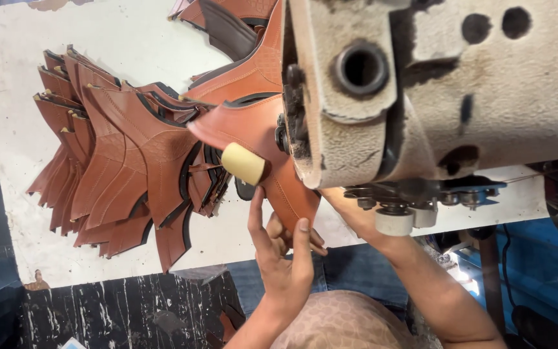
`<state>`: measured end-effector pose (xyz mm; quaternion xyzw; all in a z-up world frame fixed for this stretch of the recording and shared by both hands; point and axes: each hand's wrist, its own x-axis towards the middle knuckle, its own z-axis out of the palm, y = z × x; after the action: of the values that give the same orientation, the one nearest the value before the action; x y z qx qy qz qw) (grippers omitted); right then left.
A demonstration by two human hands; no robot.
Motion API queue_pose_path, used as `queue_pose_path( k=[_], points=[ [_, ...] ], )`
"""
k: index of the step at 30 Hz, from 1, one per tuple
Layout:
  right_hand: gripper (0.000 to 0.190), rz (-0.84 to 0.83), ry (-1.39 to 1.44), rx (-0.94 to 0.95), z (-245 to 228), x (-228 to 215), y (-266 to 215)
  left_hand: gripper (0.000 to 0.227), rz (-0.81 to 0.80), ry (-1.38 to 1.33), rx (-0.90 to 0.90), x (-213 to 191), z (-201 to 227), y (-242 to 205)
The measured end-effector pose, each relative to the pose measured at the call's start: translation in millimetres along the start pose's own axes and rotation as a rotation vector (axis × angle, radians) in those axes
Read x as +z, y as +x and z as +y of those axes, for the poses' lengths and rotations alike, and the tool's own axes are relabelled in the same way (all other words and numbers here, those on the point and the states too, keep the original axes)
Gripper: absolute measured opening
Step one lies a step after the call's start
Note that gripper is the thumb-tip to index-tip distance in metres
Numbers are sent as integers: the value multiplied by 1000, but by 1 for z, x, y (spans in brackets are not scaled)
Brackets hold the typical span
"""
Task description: Sewing together leather shoe upper pieces using an industrial sewing machine.
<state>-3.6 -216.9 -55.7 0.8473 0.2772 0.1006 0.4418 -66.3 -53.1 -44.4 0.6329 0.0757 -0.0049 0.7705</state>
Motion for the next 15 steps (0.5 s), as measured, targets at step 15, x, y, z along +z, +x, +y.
queue_pose_path(
  k=[15],
  points=[
    [30, -932, 1342, 374, -31, 49, 2, 61, -8, 286, 103, -13, 40, 52]
  ],
)
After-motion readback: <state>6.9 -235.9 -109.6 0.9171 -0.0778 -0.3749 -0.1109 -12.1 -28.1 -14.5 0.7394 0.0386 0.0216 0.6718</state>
